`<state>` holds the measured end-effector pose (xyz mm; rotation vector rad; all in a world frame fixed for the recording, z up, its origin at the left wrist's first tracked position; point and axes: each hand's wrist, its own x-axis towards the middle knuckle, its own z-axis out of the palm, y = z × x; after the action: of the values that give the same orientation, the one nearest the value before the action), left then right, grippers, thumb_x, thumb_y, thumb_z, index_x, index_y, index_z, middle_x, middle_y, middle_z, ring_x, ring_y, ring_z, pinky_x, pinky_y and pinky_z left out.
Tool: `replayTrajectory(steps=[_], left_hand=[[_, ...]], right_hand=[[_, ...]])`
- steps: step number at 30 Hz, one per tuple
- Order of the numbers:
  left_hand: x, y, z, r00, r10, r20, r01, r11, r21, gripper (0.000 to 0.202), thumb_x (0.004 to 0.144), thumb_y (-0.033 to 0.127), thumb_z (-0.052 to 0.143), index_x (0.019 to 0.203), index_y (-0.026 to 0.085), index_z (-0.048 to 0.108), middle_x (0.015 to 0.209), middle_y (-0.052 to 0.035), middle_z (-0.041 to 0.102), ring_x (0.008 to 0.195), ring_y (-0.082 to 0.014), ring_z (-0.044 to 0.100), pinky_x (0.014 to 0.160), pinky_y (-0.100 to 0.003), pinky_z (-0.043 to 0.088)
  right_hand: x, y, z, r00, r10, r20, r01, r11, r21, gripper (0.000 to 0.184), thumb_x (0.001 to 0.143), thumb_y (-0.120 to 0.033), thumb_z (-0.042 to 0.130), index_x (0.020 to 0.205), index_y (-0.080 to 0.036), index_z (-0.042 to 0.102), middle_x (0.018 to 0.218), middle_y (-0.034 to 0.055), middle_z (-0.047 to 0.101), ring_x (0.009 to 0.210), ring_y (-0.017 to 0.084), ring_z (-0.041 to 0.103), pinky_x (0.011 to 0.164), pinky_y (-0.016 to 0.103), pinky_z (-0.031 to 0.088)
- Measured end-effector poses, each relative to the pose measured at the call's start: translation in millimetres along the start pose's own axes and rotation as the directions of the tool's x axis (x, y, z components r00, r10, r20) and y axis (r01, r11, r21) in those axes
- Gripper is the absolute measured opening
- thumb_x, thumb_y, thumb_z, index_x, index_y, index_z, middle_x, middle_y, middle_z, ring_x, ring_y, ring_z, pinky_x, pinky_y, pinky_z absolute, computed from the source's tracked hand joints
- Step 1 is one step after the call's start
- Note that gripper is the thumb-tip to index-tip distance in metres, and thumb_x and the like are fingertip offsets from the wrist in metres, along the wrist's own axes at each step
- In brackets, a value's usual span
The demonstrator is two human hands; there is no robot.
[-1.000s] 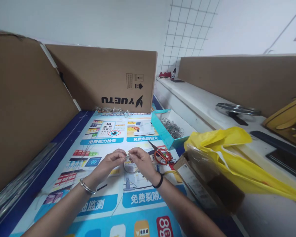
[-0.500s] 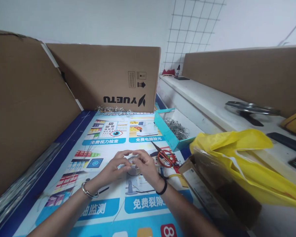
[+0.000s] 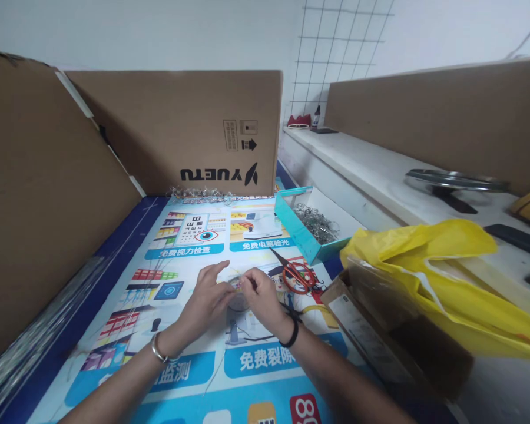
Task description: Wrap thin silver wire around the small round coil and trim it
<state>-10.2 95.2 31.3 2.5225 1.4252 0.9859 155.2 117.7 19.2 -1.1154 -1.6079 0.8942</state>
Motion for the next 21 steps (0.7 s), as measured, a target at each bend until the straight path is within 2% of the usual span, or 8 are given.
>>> replayTrajectory(steps=[3,6,9,12,18,21], left_hand=[[-2,3,2.6,1.000,-0.011,0.002,0.011,1.000,-0.004,0.016,0.084,0.010,0.052,0.083,0.019,0.065,0.133,-0.0114,0.042,0.115,-0.0299,0.037,0.093,-0.051,0.041],[-2,3,4.7,0.999,-0.033,-0.019,0.033,0.999,-0.019,0.017,0.083,0.009,0.052,0.083,0.019,0.066,0.133,-0.0109,0.042,0.115,-0.0299,0.037,0.094,-0.052,0.040],[-2,1,5.3,0.994,-0.085,-0.075,0.082,0.996,-0.042,0.014,0.085,0.014,0.054,0.084,0.020,0.067,0.132,-0.0110,0.043,0.118,-0.0305,0.037,0.097,-0.054,0.037],[-2,0,5.6,0.981,-0.160,-0.113,0.153,0.986,-0.072,0.013,0.086,0.018,0.055,0.084,0.020,0.067,0.132,-0.0118,0.043,0.120,-0.0308,0.037,0.097,-0.053,0.035],[-4,1,7.4,0.980,-0.179,-0.088,0.165,0.975,-0.146,0.012,0.086,0.020,0.054,0.089,0.022,0.066,0.131,-0.0097,0.046,0.118,-0.0291,0.039,0.097,-0.052,0.035],[-3,1,5.0,0.976,-0.214,-0.052,0.193,0.945,-0.265,0.007,0.084,0.024,0.058,0.089,0.022,0.061,0.125,-0.0093,0.051,0.113,-0.0269,0.045,0.090,-0.043,0.042]], right_hand=[[0,0,1,0.998,-0.021,-0.054,0.019,0.999,-0.048,0.015,0.081,-0.029,0.053,0.068,-0.022,0.051,0.066,-0.0003,0.052,0.065,0.016,0.047,0.065,0.029,0.037],[0,0,2,0.999,-0.032,-0.037,0.030,0.998,-0.053,0.017,0.084,-0.032,0.052,0.070,-0.022,0.052,0.068,0.0002,0.054,0.068,0.016,0.049,0.066,0.029,0.039],[-2,1,4,0.998,0.040,0.053,-0.044,0.996,0.082,0.023,0.091,-0.039,0.045,0.080,-0.022,0.055,0.068,-0.0013,0.055,0.063,0.014,0.051,0.061,0.026,0.041],[-5,1,7,0.983,0.113,0.142,-0.144,0.961,0.237,0.024,0.090,-0.044,0.049,0.085,-0.021,0.055,0.071,-0.0019,0.054,0.062,0.013,0.051,0.058,0.025,0.041],[-8,6,10,0.982,0.110,0.151,-0.150,0.945,0.289,0.023,0.086,-0.042,0.055,0.079,-0.020,0.055,0.068,-0.0028,0.052,0.060,0.012,0.049,0.056,0.023,0.040],[-8,8,9,0.981,0.117,0.155,-0.158,0.945,0.285,0.024,0.086,-0.042,0.055,0.076,-0.020,0.053,0.067,-0.0032,0.051,0.060,0.011,0.047,0.055,0.023,0.040]])
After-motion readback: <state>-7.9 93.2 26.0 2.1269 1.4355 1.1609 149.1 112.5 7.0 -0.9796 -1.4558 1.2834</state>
